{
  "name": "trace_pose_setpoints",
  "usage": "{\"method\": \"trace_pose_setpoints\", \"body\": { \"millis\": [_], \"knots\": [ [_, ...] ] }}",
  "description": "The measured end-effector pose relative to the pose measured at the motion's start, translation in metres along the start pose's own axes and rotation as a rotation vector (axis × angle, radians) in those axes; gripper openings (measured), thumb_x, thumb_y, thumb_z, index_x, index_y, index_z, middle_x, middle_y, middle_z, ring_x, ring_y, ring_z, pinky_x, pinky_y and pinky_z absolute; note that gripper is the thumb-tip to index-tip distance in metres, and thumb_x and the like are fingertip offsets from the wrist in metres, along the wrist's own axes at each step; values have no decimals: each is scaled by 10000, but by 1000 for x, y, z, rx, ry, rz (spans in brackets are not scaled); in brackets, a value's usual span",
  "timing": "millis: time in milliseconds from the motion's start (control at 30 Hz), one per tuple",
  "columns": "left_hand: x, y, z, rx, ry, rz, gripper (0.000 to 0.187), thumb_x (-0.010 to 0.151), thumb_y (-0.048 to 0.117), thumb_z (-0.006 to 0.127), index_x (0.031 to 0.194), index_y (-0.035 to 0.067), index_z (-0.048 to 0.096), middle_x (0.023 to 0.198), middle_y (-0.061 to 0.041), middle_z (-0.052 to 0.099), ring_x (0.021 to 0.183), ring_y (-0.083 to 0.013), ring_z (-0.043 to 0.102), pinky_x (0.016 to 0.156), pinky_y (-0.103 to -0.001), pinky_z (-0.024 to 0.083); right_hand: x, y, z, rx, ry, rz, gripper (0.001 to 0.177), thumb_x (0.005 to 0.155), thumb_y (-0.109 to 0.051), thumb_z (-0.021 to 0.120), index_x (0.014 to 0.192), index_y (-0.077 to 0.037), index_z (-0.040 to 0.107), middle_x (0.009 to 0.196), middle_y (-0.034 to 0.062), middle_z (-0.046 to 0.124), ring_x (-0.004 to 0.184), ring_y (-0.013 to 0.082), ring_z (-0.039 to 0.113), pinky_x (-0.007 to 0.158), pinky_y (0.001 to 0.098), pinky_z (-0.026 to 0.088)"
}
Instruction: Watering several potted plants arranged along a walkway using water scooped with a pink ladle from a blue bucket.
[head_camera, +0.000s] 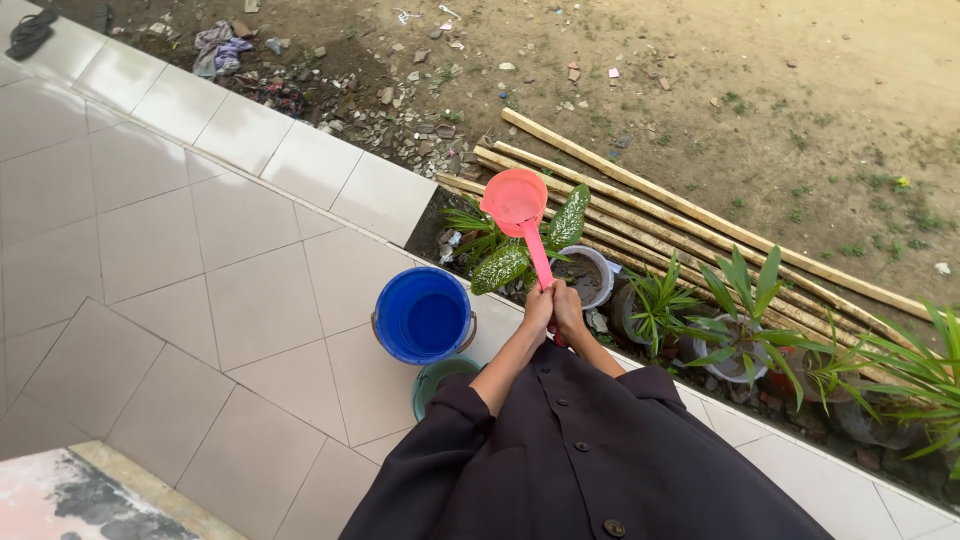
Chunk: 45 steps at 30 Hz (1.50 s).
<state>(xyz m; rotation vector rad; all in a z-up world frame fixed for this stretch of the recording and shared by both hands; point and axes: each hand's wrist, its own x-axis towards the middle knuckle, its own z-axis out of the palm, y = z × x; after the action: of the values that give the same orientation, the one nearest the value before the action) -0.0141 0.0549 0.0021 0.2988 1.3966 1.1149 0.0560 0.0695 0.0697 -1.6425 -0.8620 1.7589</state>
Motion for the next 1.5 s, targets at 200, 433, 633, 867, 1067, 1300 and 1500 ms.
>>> {"method": "trace_pose_setpoints", "body": {
  "millis": [200, 433, 633, 867, 1067, 1300, 1500],
  "knots": [
    [21, -6, 20, 16, -97, 45, 283, 1064, 261, 495, 1191, 93, 683, 847, -4, 669, 691, -85, 589, 581, -270, 486, 11, -6, -18, 68, 86, -9, 456, 968, -361, 436, 741, 9, 575, 500, 80, 473, 338, 193, 410, 307, 373, 302],
    [12, 14, 53, 90, -174, -34, 277, 1062, 284, 482, 1172, 119, 676, 817, -17, 642, 647, -116, 563, 535, -299, 458, 16, -14, -45, 123, 104, -48, 496, 1002, -414, 382, 758, -24, 567, 506, 64, 453, 338, 181, 404, 301, 364, 300],
    [9, 13, 63, 76, -225, -44, 256, 1063, 280, 485, 1169, 128, 661, 830, -11, 653, 638, -116, 586, 522, -295, 474, 19, -11, -56, 11, 162, -160, 550, 1002, -415, 379, 708, 1, 587, 511, 64, 517, 355, 179, 468, 312, 355, 355],
    [8, -21, 68, 94, -224, -68, 258, 1050, 279, 497, 1161, 117, 665, 823, -21, 641, 623, -110, 564, 510, -296, 456, -1, -3, -68, 71, 197, -56, 505, 985, -406, 419, 710, -8, 561, 512, 61, 482, 344, 184, 441, 306, 365, 328],
    [-9, -46, 59, 113, -196, -74, 274, 1046, 258, 503, 1183, 96, 676, 886, -25, 686, 716, -103, 618, 587, -280, 501, -21, 18, -72, 59, 203, -10, 528, 999, -415, 418, 709, 9, 538, 509, 66, 463, 342, 182, 416, 303, 364, 313],
    [-40, -51, 48, 170, -187, -140, 289, 1044, 263, 477, 1187, 96, 665, 889, -31, 682, 717, -118, 624, 579, -296, 509, -47, 26, -67, 47, 214, 19, 497, 966, -400, 400, 740, -18, 625, 510, 71, 498, 344, 180, 439, 302, 359, 325],
    [-44, -62, 47, 221, -216, -187, 288, 1054, 266, 449, 1178, 89, 640, 841, -44, 642, 669, -140, 580, 540, -329, 472, -54, 40, -75, 77, 224, 54, 557, 1002, -418, 391, 697, 17, 561, 497, 87, 485, 336, 197, 420, 307, 360, 307]
  ]
}}
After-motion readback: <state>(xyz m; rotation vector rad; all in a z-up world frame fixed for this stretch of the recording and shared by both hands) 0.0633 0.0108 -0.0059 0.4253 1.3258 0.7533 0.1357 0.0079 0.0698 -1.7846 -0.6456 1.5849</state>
